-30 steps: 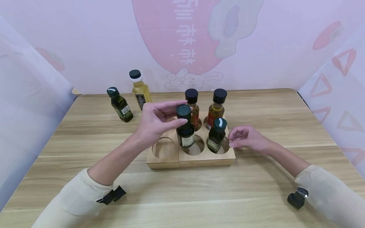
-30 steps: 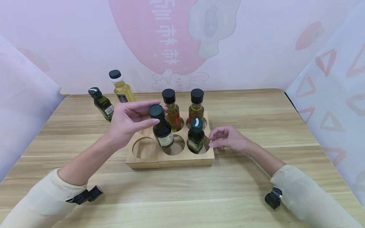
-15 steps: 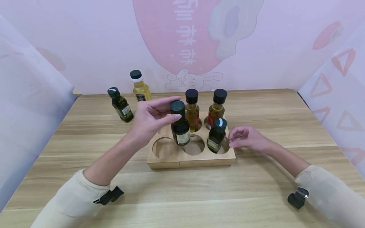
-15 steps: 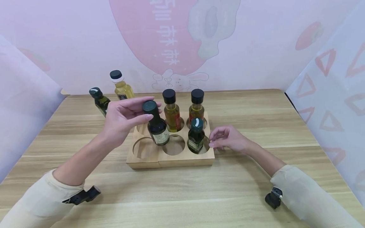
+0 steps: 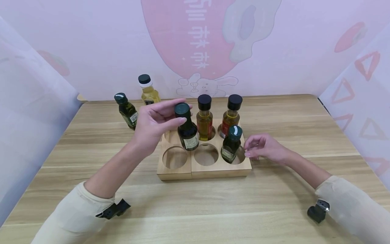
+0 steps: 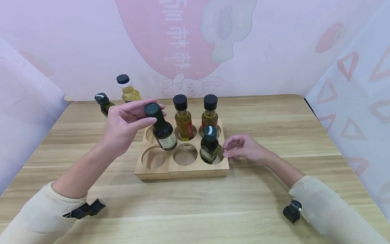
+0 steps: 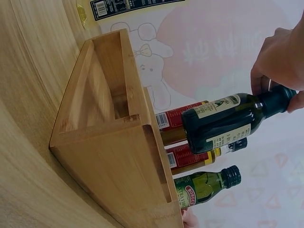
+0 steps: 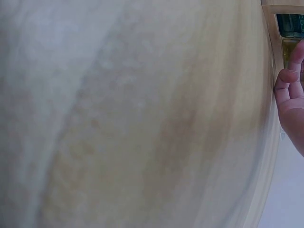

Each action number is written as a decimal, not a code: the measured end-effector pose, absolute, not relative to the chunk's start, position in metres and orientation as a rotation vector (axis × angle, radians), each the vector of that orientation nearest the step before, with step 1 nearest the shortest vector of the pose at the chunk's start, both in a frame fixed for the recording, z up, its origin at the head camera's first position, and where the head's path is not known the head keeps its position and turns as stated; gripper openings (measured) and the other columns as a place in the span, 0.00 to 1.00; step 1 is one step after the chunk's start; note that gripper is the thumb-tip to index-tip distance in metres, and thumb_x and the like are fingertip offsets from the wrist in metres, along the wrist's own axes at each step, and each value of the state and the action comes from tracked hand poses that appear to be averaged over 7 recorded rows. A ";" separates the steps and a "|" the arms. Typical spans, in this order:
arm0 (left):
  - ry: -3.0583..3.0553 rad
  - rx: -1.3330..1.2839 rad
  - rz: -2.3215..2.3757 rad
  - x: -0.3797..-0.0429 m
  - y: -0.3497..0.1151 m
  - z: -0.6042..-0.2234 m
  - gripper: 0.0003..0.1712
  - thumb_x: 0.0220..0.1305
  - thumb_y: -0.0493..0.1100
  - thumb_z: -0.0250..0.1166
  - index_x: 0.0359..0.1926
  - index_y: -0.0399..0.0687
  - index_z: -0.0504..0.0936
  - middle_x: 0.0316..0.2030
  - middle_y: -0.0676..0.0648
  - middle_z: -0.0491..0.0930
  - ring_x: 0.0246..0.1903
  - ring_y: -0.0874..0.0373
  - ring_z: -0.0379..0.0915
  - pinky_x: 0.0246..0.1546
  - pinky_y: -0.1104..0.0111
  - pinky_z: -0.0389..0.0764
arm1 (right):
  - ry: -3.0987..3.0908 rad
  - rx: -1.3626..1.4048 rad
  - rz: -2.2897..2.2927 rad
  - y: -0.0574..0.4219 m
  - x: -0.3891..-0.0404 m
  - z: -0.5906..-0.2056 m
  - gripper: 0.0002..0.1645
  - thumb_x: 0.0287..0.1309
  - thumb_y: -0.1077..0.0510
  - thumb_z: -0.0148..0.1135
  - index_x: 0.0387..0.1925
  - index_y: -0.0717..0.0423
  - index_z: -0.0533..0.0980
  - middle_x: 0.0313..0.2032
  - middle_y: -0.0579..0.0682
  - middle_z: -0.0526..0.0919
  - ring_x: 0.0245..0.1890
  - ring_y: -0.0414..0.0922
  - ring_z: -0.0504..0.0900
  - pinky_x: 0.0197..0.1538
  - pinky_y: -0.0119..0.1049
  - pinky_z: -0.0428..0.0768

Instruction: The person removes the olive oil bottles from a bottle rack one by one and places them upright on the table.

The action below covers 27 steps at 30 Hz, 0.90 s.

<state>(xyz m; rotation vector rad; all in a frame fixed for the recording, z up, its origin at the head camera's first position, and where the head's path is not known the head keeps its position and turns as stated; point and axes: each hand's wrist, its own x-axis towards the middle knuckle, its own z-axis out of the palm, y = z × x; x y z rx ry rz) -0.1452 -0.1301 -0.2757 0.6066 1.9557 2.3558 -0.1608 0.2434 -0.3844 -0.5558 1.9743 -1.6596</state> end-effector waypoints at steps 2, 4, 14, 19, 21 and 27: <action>1.953 0.590 2.354 -0.146 -0.131 -0.275 0.25 0.61 0.20 0.67 0.60 0.35 0.84 0.49 0.45 0.89 0.53 0.52 0.85 0.56 0.65 0.84 | 1.973 -0.555 -1.661 0.243 -0.161 -0.384 0.08 0.58 0.72 0.68 0.39 0.71 0.78 0.34 0.45 0.86 0.29 0.38 0.79 0.28 0.27 0.78; 1.960 0.571 2.350 -0.145 -0.132 -0.274 0.26 0.61 0.20 0.67 0.59 0.37 0.85 0.48 0.47 0.89 0.53 0.52 0.85 0.56 0.65 0.85 | 1.972 -0.554 -1.663 0.243 -0.161 -0.384 0.08 0.58 0.72 0.68 0.39 0.71 0.78 0.34 0.45 0.86 0.29 0.38 0.78 0.28 0.27 0.78; 1.961 0.507 2.396 -0.149 -0.136 -0.274 0.26 0.60 0.18 0.67 0.58 0.36 0.85 0.48 0.46 0.89 0.51 0.54 0.87 0.56 0.66 0.84 | 1.956 -0.570 -1.676 0.243 -0.161 -0.384 0.09 0.59 0.71 0.70 0.39 0.72 0.78 0.35 0.45 0.86 0.29 0.37 0.80 0.29 0.26 0.79; 1.957 0.525 2.436 -0.152 -0.138 -0.273 0.26 0.59 0.18 0.67 0.57 0.38 0.86 0.47 0.45 0.90 0.49 0.55 0.87 0.55 0.66 0.85 | 1.951 -0.579 -1.680 0.243 -0.161 -0.384 0.09 0.59 0.72 0.69 0.39 0.72 0.78 0.34 0.44 0.86 0.29 0.36 0.80 0.29 0.26 0.79; 1.957 0.530 2.447 -0.153 -0.138 -0.273 0.26 0.59 0.18 0.67 0.56 0.38 0.87 0.47 0.46 0.90 0.49 0.55 0.87 0.55 0.66 0.84 | 1.952 -0.581 -1.680 0.243 -0.161 -0.384 0.09 0.59 0.72 0.69 0.39 0.72 0.78 0.34 0.44 0.86 0.29 0.36 0.80 0.28 0.26 0.79; 1.995 0.490 2.450 -0.158 -0.140 -0.273 0.26 0.59 0.18 0.67 0.56 0.39 0.87 0.45 0.49 0.90 0.47 0.55 0.88 0.54 0.66 0.85 | 1.947 -0.590 -1.680 0.244 -0.162 -0.385 0.08 0.59 0.71 0.69 0.39 0.70 0.78 0.35 0.44 0.86 0.30 0.36 0.79 0.28 0.26 0.78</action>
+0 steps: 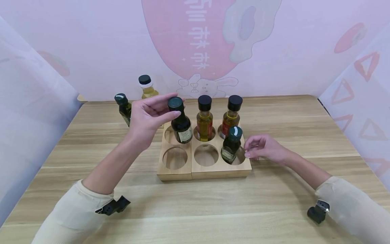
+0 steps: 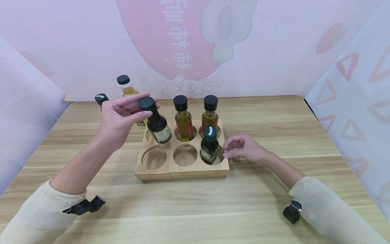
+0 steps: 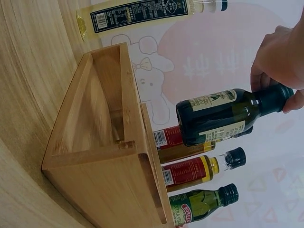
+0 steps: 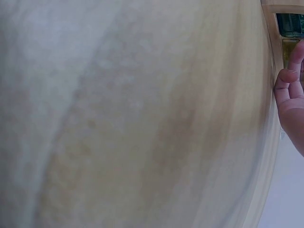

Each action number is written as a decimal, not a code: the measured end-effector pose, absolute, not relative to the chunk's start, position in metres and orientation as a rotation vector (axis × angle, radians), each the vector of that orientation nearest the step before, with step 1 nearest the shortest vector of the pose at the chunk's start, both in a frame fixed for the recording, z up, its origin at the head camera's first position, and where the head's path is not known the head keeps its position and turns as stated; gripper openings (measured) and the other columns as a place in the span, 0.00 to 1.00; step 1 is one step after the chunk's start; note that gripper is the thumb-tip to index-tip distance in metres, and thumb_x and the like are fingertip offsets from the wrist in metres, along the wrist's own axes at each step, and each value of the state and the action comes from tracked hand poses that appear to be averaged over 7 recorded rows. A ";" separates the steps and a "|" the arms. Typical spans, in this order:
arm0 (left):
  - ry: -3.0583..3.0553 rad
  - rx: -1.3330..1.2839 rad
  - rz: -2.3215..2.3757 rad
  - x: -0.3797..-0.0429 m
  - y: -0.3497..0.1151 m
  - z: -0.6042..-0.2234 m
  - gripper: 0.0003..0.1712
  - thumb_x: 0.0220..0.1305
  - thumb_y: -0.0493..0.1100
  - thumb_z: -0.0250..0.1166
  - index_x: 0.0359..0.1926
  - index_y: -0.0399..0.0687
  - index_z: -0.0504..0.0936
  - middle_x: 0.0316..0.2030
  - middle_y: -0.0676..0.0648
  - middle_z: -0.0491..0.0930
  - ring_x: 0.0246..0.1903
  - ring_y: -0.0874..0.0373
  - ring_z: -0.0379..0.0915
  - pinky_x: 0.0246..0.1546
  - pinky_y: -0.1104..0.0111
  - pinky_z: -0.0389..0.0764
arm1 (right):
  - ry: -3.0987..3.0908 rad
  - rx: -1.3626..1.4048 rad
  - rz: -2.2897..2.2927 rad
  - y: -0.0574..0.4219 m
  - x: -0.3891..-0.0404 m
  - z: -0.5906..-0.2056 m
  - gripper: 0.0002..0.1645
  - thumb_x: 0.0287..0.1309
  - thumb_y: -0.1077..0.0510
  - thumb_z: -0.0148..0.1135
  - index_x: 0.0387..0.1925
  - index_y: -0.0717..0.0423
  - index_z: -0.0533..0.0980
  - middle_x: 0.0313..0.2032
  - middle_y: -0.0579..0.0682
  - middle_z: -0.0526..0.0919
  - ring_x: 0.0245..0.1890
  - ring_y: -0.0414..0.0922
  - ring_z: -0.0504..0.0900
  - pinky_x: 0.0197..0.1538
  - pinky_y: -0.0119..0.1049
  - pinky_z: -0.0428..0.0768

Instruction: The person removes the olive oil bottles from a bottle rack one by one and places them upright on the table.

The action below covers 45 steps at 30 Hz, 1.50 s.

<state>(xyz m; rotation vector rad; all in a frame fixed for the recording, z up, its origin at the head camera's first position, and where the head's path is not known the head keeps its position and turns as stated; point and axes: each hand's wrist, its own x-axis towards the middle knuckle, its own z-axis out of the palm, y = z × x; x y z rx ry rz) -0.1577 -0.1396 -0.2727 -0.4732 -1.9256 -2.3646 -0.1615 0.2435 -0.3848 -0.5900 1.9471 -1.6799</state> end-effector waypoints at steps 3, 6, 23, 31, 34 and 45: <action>-1.931 -0.442 -2.351 -0.161 -0.140 -0.274 0.26 0.59 0.18 0.67 0.57 0.39 0.87 0.42 0.50 0.91 0.45 0.56 0.88 0.53 0.67 0.86 | 1.942 -0.592 -1.682 0.243 -0.161 -0.385 0.07 0.59 0.72 0.69 0.39 0.69 0.79 0.35 0.44 0.86 0.30 0.36 0.79 0.28 0.26 0.78; -1.925 -0.425 -2.355 -0.163 -0.141 -0.275 0.26 0.59 0.18 0.67 0.57 0.37 0.86 0.42 0.51 0.91 0.45 0.56 0.88 0.53 0.67 0.86 | 1.939 -0.593 -1.686 0.243 -0.161 -0.385 0.07 0.59 0.73 0.68 0.39 0.69 0.79 0.34 0.44 0.86 0.29 0.36 0.79 0.28 0.26 0.78; -1.872 -0.324 -2.414 -0.180 -0.142 -0.280 0.24 0.62 0.21 0.67 0.57 0.40 0.86 0.43 0.53 0.91 0.46 0.60 0.88 0.54 0.69 0.84 | 1.941 -0.582 -1.685 0.243 -0.161 -0.383 0.08 0.59 0.70 0.70 0.39 0.69 0.79 0.35 0.44 0.86 0.30 0.36 0.80 0.28 0.26 0.78; -1.859 -0.285 -2.427 -0.184 -0.141 -0.280 0.23 0.62 0.22 0.68 0.55 0.43 0.88 0.42 0.53 0.91 0.45 0.61 0.88 0.54 0.70 0.84 | 1.951 -0.578 -1.679 0.244 -0.161 -0.383 0.10 0.59 0.69 0.71 0.39 0.70 0.79 0.35 0.45 0.85 0.30 0.36 0.80 0.28 0.26 0.78; -1.858 -0.273 -2.424 -0.185 -0.141 -0.279 0.22 0.62 0.22 0.69 0.53 0.45 0.89 0.41 0.53 0.91 0.45 0.61 0.88 0.53 0.70 0.84 | 1.953 -0.577 -1.677 0.244 -0.161 -0.383 0.08 0.59 0.71 0.69 0.39 0.70 0.78 0.35 0.44 0.86 0.30 0.36 0.79 0.28 0.26 0.78; -1.869 -0.238 -2.418 -0.190 -0.141 -0.281 0.21 0.61 0.23 0.70 0.52 0.45 0.89 0.41 0.54 0.91 0.45 0.62 0.87 0.54 0.71 0.83 | 1.954 -0.576 -1.680 0.244 -0.161 -0.384 0.07 0.58 0.73 0.68 0.39 0.68 0.79 0.34 0.44 0.86 0.30 0.36 0.79 0.28 0.26 0.78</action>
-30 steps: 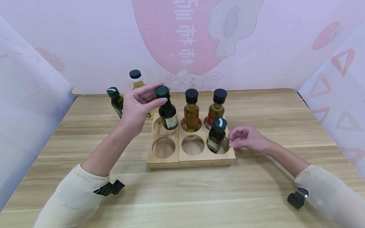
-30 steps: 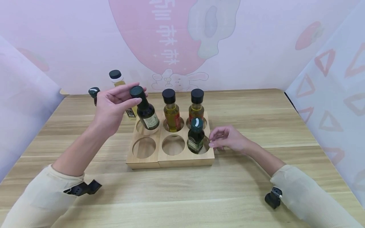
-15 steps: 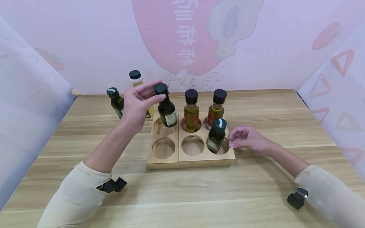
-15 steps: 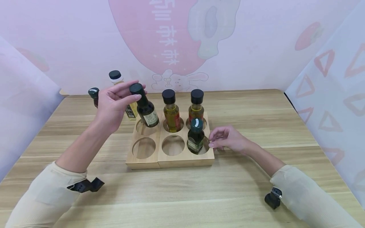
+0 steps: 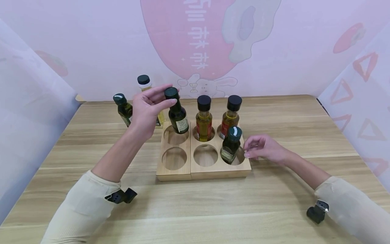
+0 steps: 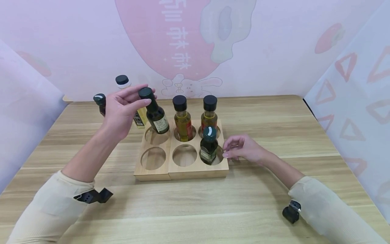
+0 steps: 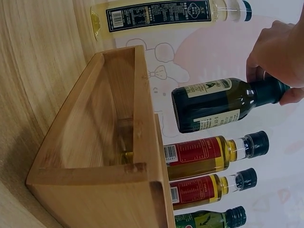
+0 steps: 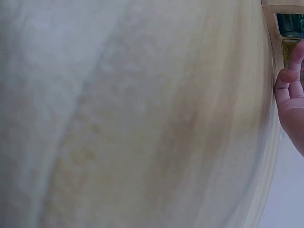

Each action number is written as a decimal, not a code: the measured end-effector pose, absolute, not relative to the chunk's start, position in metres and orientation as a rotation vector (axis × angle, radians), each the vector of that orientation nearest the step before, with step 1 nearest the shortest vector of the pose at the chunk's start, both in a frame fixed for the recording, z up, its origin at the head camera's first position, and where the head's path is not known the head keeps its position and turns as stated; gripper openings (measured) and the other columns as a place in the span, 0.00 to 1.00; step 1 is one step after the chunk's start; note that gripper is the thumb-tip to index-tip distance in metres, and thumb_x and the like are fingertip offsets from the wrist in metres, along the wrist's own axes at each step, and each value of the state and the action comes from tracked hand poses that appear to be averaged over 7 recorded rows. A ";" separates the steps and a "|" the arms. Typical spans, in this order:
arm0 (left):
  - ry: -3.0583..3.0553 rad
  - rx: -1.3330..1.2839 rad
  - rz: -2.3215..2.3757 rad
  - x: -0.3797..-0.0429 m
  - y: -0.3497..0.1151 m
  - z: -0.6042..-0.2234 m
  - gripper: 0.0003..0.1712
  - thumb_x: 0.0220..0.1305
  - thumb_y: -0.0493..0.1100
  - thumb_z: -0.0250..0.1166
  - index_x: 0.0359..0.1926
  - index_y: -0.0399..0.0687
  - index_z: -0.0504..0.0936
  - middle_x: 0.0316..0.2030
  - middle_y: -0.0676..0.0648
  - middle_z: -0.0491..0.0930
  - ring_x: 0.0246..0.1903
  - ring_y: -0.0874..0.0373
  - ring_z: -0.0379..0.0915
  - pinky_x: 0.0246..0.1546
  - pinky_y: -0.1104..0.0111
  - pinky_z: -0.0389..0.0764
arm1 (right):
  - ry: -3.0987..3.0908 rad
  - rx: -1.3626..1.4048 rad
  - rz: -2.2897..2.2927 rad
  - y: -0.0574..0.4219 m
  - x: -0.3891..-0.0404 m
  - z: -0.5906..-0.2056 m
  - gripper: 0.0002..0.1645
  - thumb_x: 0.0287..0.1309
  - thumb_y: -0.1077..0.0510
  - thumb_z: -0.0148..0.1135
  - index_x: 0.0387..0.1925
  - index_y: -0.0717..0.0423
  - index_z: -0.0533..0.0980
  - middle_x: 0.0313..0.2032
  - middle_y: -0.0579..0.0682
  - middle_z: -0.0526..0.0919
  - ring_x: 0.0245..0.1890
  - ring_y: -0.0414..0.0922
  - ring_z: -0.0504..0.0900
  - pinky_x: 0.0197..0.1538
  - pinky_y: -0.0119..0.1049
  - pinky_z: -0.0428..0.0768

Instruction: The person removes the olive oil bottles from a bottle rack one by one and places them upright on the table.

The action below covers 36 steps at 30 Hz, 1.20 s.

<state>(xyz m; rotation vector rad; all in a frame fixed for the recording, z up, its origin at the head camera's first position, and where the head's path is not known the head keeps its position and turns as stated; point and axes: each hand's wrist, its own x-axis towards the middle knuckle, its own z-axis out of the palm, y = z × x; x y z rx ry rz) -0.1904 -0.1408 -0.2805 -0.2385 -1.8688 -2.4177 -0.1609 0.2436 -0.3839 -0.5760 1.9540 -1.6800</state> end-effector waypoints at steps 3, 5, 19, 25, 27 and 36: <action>-1.880 -0.226 -2.408 -0.191 -0.140 -0.281 0.21 0.61 0.23 0.70 0.52 0.45 0.89 0.41 0.55 0.91 0.45 0.62 0.87 0.54 0.72 0.83 | 1.951 -0.583 -1.681 0.244 -0.160 -0.384 0.07 0.58 0.73 0.68 0.38 0.65 0.80 0.35 0.44 0.86 0.30 0.36 0.79 0.28 0.26 0.78; -1.883 -0.219 -2.401 -0.192 -0.140 -0.281 0.21 0.61 0.23 0.70 0.52 0.44 0.89 0.41 0.55 0.91 0.45 0.62 0.87 0.55 0.72 0.83 | 1.950 -0.586 -1.682 0.244 -0.160 -0.385 0.07 0.59 0.73 0.68 0.38 0.63 0.81 0.35 0.44 0.86 0.30 0.36 0.79 0.28 0.26 0.78; -1.882 -0.171 -2.363 -0.200 -0.138 -0.283 0.22 0.60 0.23 0.71 0.55 0.37 0.87 0.39 0.54 0.91 0.43 0.61 0.87 0.52 0.72 0.84 | 1.943 -0.585 -1.679 0.243 -0.160 -0.384 0.10 0.59 0.73 0.67 0.37 0.57 0.82 0.34 0.44 0.85 0.30 0.36 0.79 0.28 0.26 0.78; -1.922 -0.169 -2.303 -0.204 -0.137 -0.285 0.24 0.60 0.24 0.72 0.57 0.35 0.85 0.38 0.57 0.90 0.43 0.63 0.87 0.51 0.71 0.85 | 1.946 -0.570 -1.674 0.243 -0.160 -0.384 0.10 0.59 0.73 0.68 0.37 0.56 0.82 0.35 0.44 0.86 0.30 0.36 0.79 0.29 0.25 0.78; -1.926 -0.165 -2.295 -0.205 -0.138 -0.285 0.23 0.59 0.24 0.72 0.57 0.36 0.86 0.38 0.57 0.90 0.43 0.63 0.87 0.51 0.71 0.85 | 1.951 -0.568 -1.669 0.243 -0.160 -0.383 0.09 0.59 0.73 0.68 0.37 0.57 0.82 0.35 0.44 0.85 0.30 0.36 0.79 0.29 0.25 0.78; -1.947 -0.148 -2.264 -0.208 -0.140 -0.288 0.25 0.60 0.25 0.73 0.59 0.33 0.83 0.39 0.57 0.90 0.44 0.63 0.87 0.53 0.70 0.85 | 1.955 -0.563 -1.664 0.244 -0.160 -0.382 0.07 0.58 0.72 0.68 0.39 0.67 0.79 0.35 0.43 0.86 0.30 0.36 0.79 0.29 0.26 0.78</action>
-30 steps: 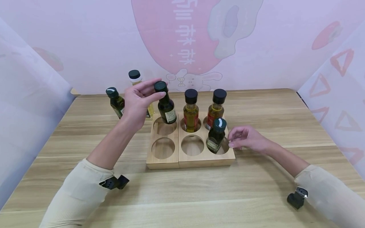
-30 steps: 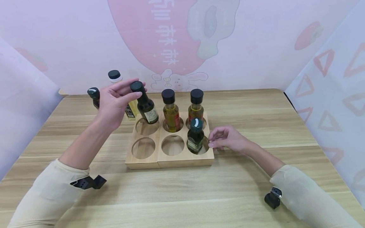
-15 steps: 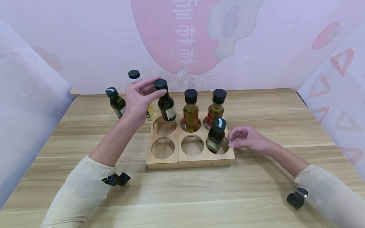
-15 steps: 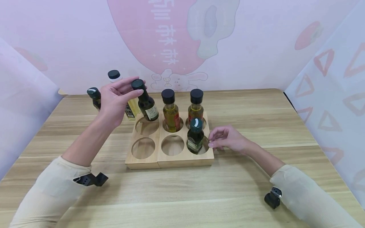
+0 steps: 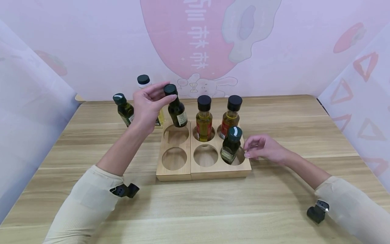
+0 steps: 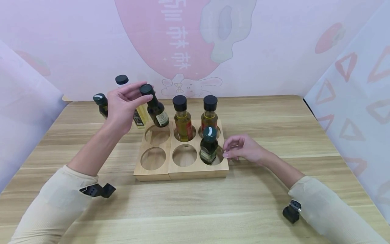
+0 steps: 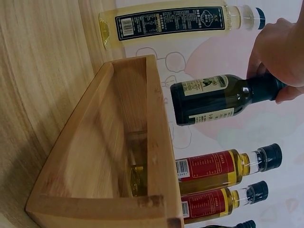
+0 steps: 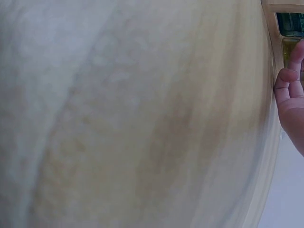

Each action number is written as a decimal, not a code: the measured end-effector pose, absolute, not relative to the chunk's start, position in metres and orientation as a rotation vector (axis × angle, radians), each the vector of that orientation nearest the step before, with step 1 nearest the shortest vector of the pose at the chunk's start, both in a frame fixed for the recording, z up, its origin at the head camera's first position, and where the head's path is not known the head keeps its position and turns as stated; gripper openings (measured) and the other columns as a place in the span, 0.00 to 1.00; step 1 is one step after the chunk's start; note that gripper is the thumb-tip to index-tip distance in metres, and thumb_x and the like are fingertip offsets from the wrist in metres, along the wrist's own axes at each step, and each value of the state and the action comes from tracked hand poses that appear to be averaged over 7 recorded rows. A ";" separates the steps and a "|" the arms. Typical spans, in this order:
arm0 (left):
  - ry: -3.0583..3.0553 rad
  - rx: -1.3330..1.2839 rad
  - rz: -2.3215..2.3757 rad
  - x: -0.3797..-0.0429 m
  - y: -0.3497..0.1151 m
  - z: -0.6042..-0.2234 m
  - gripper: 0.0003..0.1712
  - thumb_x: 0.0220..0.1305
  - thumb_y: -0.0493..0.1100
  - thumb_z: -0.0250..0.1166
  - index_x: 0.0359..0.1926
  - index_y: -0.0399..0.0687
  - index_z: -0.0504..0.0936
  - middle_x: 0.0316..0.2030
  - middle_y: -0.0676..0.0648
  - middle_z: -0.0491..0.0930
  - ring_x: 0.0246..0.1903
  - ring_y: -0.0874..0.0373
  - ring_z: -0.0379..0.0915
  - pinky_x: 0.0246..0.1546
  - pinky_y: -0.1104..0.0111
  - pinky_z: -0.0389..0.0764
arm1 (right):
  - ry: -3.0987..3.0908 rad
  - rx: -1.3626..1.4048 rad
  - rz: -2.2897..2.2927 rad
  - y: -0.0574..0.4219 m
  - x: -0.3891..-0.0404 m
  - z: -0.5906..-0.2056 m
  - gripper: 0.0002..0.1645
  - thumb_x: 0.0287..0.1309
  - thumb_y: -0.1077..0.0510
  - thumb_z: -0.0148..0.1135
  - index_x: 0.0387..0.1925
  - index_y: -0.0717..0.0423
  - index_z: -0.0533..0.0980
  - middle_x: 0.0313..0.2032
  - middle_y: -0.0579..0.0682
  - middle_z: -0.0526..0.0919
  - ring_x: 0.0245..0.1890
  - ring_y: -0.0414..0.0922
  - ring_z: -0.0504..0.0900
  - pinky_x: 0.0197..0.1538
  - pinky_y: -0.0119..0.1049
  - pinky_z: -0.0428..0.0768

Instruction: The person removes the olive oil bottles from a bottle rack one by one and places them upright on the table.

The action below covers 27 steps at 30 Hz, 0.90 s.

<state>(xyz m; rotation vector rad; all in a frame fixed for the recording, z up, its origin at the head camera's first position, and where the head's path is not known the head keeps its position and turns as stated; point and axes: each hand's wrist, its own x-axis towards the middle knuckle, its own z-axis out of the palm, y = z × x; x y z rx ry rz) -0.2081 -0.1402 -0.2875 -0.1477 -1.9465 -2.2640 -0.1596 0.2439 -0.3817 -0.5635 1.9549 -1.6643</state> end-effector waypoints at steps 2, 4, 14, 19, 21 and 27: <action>-1.927 -0.146 -2.277 -0.209 -0.140 -0.288 0.24 0.59 0.25 0.73 0.58 0.33 0.84 0.39 0.55 0.90 0.44 0.62 0.87 0.53 0.70 0.85 | 1.952 -0.566 -1.668 0.244 -0.160 -0.382 0.07 0.58 0.73 0.68 0.38 0.65 0.80 0.35 0.44 0.86 0.30 0.36 0.79 0.29 0.26 0.78; -1.911 -0.143 -2.286 -0.210 -0.140 -0.288 0.24 0.59 0.25 0.73 0.57 0.34 0.85 0.40 0.54 0.90 0.44 0.62 0.87 0.52 0.71 0.85 | 1.951 -0.568 -1.669 0.244 -0.160 -0.383 0.07 0.58 0.73 0.68 0.38 0.63 0.81 0.35 0.44 0.86 0.30 0.37 0.79 0.29 0.26 0.78; -1.895 -0.127 -2.268 -0.219 -0.138 -0.292 0.24 0.56 0.23 0.75 0.55 0.35 0.87 0.43 0.47 0.91 0.44 0.61 0.87 0.49 0.71 0.86 | 1.944 -0.568 -1.673 0.244 -0.159 -0.382 0.07 0.59 0.73 0.67 0.38 0.61 0.81 0.35 0.44 0.86 0.30 0.37 0.79 0.29 0.26 0.78; -1.909 -0.125 -2.242 -0.223 -0.138 -0.295 0.25 0.56 0.24 0.75 0.55 0.35 0.86 0.45 0.45 0.90 0.46 0.60 0.87 0.51 0.70 0.86 | 1.945 -0.561 -1.673 0.244 -0.160 -0.382 0.07 0.59 0.72 0.68 0.38 0.63 0.81 0.34 0.44 0.86 0.30 0.37 0.80 0.28 0.26 0.78; -1.907 -0.123 -2.242 -0.224 -0.138 -0.296 0.25 0.55 0.24 0.75 0.56 0.35 0.86 0.46 0.45 0.90 0.46 0.60 0.87 0.51 0.69 0.86 | 1.943 -0.556 -1.674 0.244 -0.160 -0.383 0.07 0.59 0.72 0.68 0.38 0.63 0.81 0.34 0.44 0.86 0.30 0.37 0.80 0.28 0.26 0.78; -1.896 -0.109 -2.247 -0.228 -0.136 -0.297 0.25 0.55 0.23 0.75 0.55 0.33 0.86 0.46 0.43 0.90 0.46 0.59 0.87 0.51 0.69 0.86 | 1.945 -0.544 -1.671 0.244 -0.160 -0.382 0.07 0.59 0.72 0.69 0.38 0.66 0.80 0.35 0.44 0.86 0.30 0.36 0.80 0.28 0.26 0.78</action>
